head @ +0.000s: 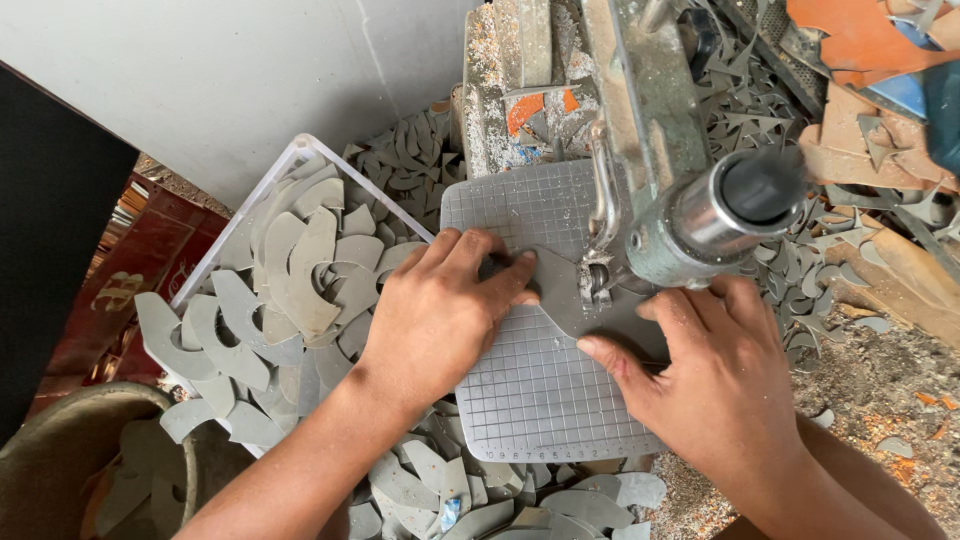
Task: The person repeatedly picks up gray rubber pieces from a white crate and uses a vertical band saw to cut them into smaller shapes. The cut pieces are placed back into the crate, and the process continues with multiple items.
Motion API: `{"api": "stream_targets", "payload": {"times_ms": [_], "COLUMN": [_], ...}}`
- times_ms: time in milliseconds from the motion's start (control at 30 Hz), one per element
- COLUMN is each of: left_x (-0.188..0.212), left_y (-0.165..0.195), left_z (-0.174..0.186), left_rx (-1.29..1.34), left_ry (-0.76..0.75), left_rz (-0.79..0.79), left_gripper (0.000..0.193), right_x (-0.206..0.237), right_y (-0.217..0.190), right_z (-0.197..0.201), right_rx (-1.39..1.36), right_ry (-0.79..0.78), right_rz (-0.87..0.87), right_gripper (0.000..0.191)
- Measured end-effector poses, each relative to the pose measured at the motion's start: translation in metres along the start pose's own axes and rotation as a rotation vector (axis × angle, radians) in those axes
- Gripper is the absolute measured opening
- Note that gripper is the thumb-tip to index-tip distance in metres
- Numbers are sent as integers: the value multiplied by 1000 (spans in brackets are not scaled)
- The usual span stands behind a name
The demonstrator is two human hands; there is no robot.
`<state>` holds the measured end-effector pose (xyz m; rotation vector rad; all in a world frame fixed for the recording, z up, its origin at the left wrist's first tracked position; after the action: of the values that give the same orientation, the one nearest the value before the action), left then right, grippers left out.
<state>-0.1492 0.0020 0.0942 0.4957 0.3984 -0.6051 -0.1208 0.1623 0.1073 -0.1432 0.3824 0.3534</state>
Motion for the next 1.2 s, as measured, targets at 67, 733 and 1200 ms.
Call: {"api": "stream_targets", "payload": {"times_ms": [67,733,1200], "left_x": [-1,39,36], "left_y": [-1,66,63], "left_z": [0,-15,-33], "left_rx": [-6,11,31], "left_ry": [7,-94,-144], "left_rz": [-3,52,47], "left_gripper": [35,74,84], "right_x": [-1,32,43], "right_y": [-2,73,90], "right_z": [-1,-31,-51], "right_rx": [-8,-286,-234], "right_ry": [-3,-378,-409], "right_rz": [-3,138,132], "right_gripper": [49,49,33]}}
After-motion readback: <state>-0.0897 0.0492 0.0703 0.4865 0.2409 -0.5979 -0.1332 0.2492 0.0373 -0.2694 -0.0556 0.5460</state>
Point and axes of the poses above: each hand's wrist, its own x-axis away from the middle knuckle, its own z-axis out of the back of the hand, y = z × x, the point moved 10 cm from there along -x, towards the middle knuckle, and after that the axes turned 4 degrees about x, right-handed, at the moved point
